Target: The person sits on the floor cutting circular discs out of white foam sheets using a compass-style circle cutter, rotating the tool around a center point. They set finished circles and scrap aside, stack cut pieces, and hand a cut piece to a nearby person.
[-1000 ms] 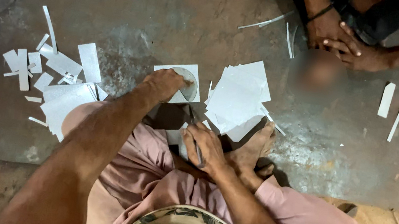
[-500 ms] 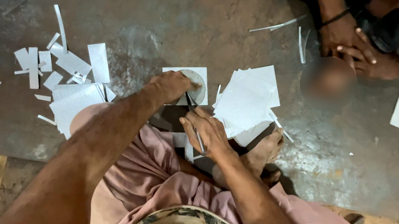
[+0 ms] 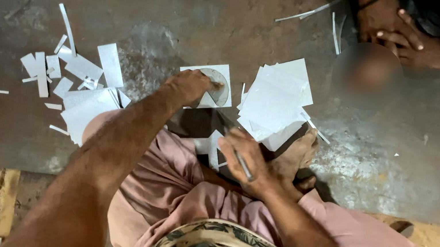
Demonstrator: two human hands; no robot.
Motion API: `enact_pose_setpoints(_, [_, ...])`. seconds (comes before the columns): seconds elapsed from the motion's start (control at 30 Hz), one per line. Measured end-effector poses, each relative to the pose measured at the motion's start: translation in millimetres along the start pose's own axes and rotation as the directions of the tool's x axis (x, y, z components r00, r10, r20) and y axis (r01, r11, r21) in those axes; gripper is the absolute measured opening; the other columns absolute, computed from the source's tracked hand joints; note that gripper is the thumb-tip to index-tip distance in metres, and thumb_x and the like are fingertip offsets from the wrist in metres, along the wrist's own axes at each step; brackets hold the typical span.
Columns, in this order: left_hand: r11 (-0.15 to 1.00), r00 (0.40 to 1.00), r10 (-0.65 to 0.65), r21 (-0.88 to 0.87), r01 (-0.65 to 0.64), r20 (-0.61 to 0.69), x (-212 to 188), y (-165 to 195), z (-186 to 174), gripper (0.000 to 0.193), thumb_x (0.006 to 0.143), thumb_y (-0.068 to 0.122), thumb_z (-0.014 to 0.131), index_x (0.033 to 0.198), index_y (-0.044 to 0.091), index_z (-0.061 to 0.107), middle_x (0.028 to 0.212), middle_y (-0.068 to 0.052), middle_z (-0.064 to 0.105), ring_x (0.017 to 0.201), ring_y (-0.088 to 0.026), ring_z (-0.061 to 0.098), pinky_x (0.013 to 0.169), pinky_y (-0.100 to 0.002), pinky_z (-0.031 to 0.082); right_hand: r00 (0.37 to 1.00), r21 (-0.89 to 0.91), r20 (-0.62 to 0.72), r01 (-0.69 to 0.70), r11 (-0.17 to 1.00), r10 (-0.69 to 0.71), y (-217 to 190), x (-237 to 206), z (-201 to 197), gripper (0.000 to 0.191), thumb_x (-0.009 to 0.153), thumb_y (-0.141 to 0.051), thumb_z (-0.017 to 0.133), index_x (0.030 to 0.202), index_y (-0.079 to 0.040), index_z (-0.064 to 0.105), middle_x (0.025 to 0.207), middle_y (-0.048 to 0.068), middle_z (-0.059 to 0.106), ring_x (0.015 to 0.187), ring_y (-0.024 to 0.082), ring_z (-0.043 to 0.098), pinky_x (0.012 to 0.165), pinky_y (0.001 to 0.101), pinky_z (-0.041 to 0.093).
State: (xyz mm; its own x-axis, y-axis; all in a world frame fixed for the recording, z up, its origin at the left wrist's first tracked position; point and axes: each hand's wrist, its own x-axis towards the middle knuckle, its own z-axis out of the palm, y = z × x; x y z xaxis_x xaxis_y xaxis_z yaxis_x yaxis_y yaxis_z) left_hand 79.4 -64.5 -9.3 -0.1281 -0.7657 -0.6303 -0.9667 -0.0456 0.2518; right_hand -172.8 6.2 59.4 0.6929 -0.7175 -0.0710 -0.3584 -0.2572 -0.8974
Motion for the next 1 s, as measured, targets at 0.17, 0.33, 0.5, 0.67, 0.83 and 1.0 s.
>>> enact_pose_setpoints(0.17, [0.987, 0.990, 0.137, 0.093, -0.134, -0.036, -6, 1, -1, 0.041, 0.106, 0.045, 0.039, 0.139, 0.036, 0.062, 0.133, -0.013, 0.064, 0.122, -0.035, 0.063, 0.105, -0.046, 0.049, 0.987, -0.095, -0.152, 0.041, 0.995, -0.055, -10, 19, 43, 0.018, 0.100, -0.017, 0.061, 0.092, -0.001, 0.064, 0.089, 0.022, 0.059, 0.077, 0.043, 0.060, 0.065, 0.0514, 0.048])
enact_pose_setpoints(0.33, [0.978, 0.987, 0.163, 0.135, -0.159, -0.019, -6, -3, -2, 0.041, 0.106, 0.034, 0.042, 0.144, 0.037, 0.058, 0.133, -0.014, 0.064, 0.120, -0.036, 0.064, 0.103, -0.045, 0.052, 0.984, -0.185, -0.174, 0.012, 0.983, -0.044, -14, 37, 64, 0.016, 0.097, -0.019, 0.064, 0.094, -0.004, 0.066, 0.089, 0.023, 0.060, 0.075, 0.044, 0.063, 0.063, 0.0521, 0.051])
enact_pose_setpoints(0.5, [0.969, 0.984, 0.177, 0.175, -0.175, 0.004, 2, -9, 11, 0.054, 0.100, 0.013, 0.048, 0.148, 0.038, 0.053, 0.135, -0.010, 0.064, 0.121, -0.032, 0.065, 0.102, -0.043, 0.054, 0.996, -0.233, -0.002, -0.088, 0.969, 0.090, -9, 38, 78, 0.010, 0.096, -0.017, 0.065, 0.094, -0.008, 0.068, 0.087, 0.019, 0.064, 0.075, 0.040, 0.067, 0.065, 0.0499, 0.053])
enact_pose_setpoints(0.67, [0.975, 0.986, 0.155, 0.171, -0.144, -0.054, 7, -10, 11, 0.055, 0.099, 0.011, 0.049, 0.143, 0.042, 0.055, 0.144, -0.009, 0.057, 0.123, -0.030, 0.063, 0.104, -0.041, 0.051, 0.978, -0.341, 0.203, 0.115, 0.933, -0.046, -3, 2, 84, 0.070, 0.061, -0.012, 0.067, 0.131, -0.011, 0.070, 0.106, 0.022, 0.067, 0.089, 0.041, 0.066, 0.070, 0.0491, 0.054])
enact_pose_setpoints(0.83, [0.959, 0.986, 0.117, 0.272, -0.081, -0.122, -12, 13, 14, 0.050, 0.098, 0.012, 0.053, 0.144, 0.034, 0.057, 0.141, -0.016, 0.054, 0.120, -0.039, 0.060, 0.093, -0.045, 0.057, 0.997, -0.199, 0.081, 0.006, 0.980, 0.010, 33, -7, 59, 0.027, 0.090, -0.023, 0.063, 0.114, -0.013, 0.071, 0.099, 0.014, 0.074, 0.089, 0.033, 0.069, 0.073, 0.0442, 0.056])
enact_pose_setpoints(1.0, [0.976, 0.904, -0.094, 0.142, 0.167, -0.416, -40, 65, 47, 0.034, 0.097, 0.015, 0.059, 0.129, 0.007, 0.070, 0.149, -0.015, 0.048, 0.122, -0.040, 0.054, 0.087, -0.048, 0.060, 0.955, -0.393, 0.161, -0.170, 0.904, 0.249, 74, 5, 33, 0.021, 0.095, -0.021, 0.061, 0.107, -0.008, 0.073, 0.085, 0.016, 0.070, 0.077, 0.033, 0.067, 0.071, 0.0451, 0.054])
